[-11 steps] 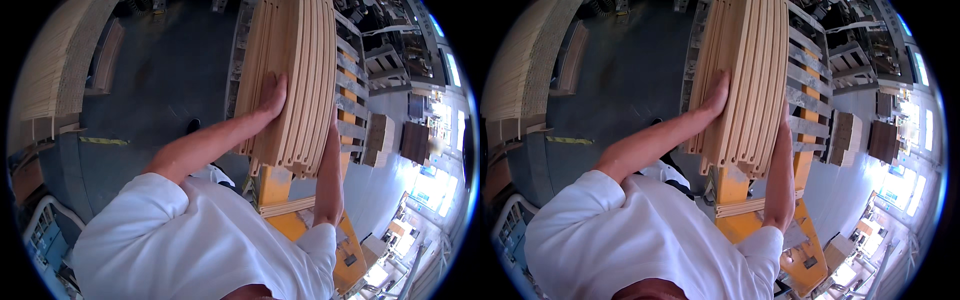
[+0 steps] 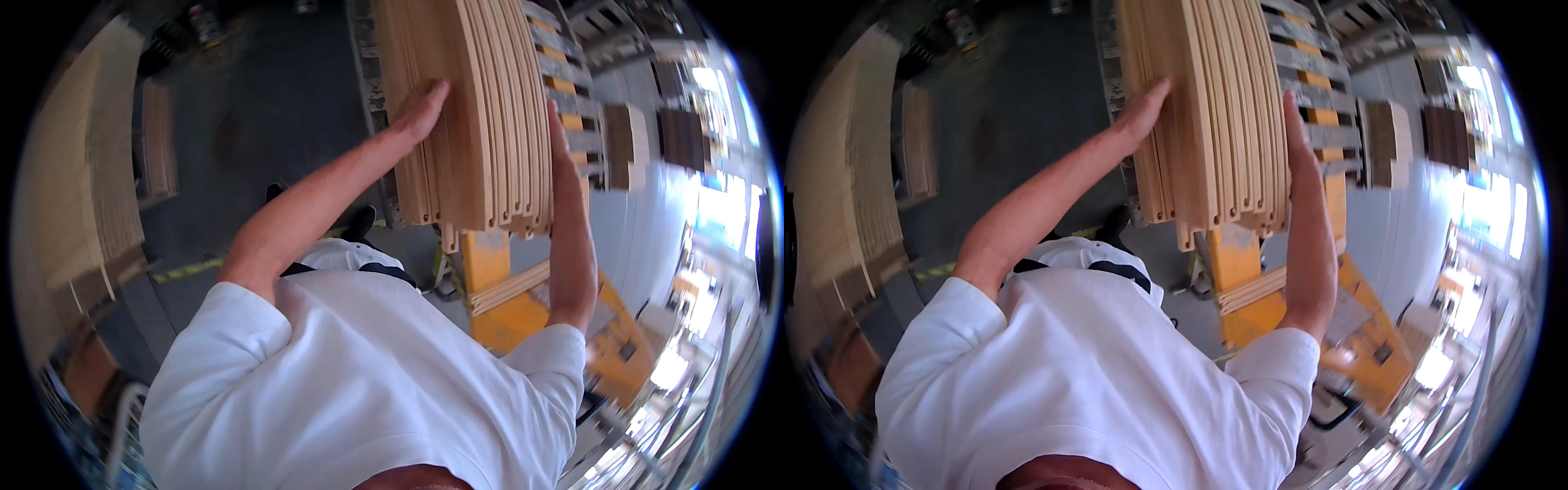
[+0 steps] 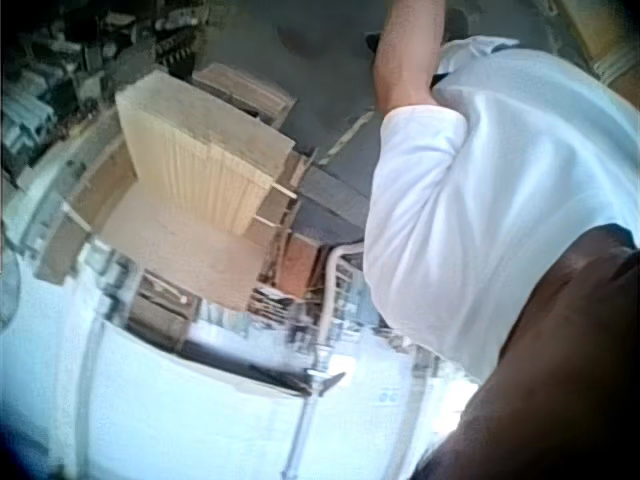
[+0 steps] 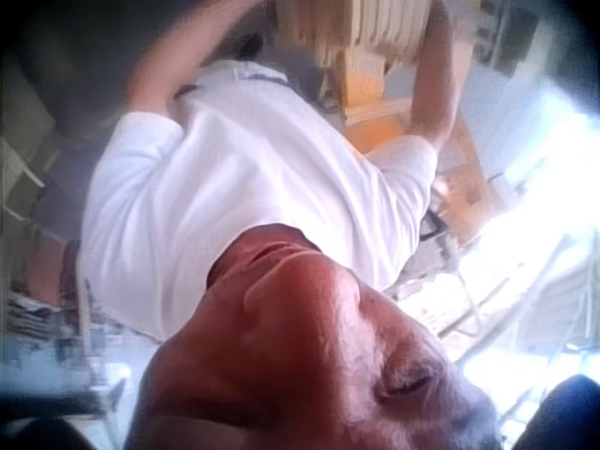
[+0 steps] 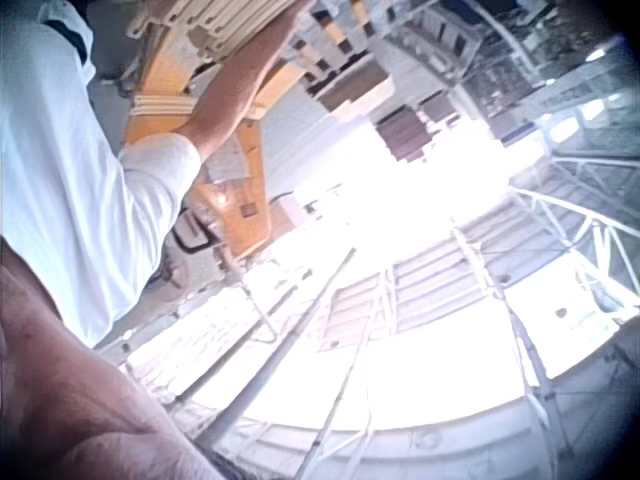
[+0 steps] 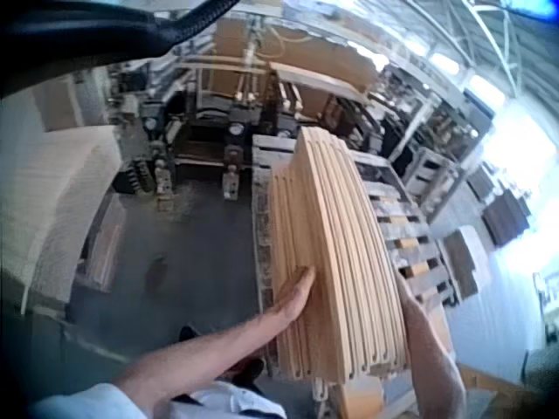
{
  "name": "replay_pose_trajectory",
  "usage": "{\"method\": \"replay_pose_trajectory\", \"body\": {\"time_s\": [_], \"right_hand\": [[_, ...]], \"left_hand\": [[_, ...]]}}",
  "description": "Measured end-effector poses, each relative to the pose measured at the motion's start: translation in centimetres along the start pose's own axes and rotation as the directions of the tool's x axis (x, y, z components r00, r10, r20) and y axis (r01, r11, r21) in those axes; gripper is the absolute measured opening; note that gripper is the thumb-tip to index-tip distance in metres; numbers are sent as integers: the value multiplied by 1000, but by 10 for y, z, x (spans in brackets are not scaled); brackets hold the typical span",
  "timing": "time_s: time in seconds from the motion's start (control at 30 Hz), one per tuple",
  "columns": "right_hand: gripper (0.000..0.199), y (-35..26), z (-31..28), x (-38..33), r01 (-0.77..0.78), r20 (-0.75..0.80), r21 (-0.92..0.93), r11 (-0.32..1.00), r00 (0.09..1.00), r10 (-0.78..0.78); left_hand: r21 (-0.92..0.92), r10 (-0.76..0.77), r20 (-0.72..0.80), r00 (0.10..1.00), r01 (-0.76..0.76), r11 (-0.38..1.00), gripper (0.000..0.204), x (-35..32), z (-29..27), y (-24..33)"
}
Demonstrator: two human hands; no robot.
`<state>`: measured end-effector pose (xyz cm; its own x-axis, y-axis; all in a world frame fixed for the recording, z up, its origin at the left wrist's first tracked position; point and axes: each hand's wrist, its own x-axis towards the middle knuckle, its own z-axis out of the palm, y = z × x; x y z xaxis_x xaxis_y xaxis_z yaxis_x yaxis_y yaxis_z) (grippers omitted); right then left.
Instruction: The person repeatedly picks up thin wooden planks from a machine conveyor and stacks them onto a growing pile on the floor. The person also moves a stack of planks onto a yellow pallet and then returns to the machine to continue stacking.
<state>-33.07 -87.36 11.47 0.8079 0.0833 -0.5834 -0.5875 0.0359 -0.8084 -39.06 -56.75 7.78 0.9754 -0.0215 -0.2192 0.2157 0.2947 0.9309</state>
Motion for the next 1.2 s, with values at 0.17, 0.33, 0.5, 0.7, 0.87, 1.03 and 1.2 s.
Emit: {"method": "replay_pose_trajectory", "body": {"time_s": [0.17,0.33,0.5,0.7,0.87,1.03,1.2], "right_hand": [[75,-2,-9,-135,270,-611,-102,957,742,-274],[40,17,135,-230,352,-791,-492,796,202,-578],[35,-22,279,-155,-52,-177,-984,170,370,-912],[27,-59,295,-17,-276,-107,-961,-24,452,-885],[22,-62,303,8,-256,-131,-966,34,374,-918],[21,-67,317,14,-273,-318,-937,218,414,-853],[35,-112,351,6,-162,-409,-913,375,324,-853]], "left_hand": [[47,-221,313,924,218,975,58,13,-52,34],[204,-346,281,895,297,933,47,31,-109,46],[397,-291,451,844,102,912,30,53,-150,15],[520,-442,448,777,176,836,25,90,-236,39],[386,-446,93,890,381,840,22,179,-392,52],[351,-432,-367,824,553,755,20,238,-540,87],[302,-419,-387,822,542,784,26,323,-590,122]]}}
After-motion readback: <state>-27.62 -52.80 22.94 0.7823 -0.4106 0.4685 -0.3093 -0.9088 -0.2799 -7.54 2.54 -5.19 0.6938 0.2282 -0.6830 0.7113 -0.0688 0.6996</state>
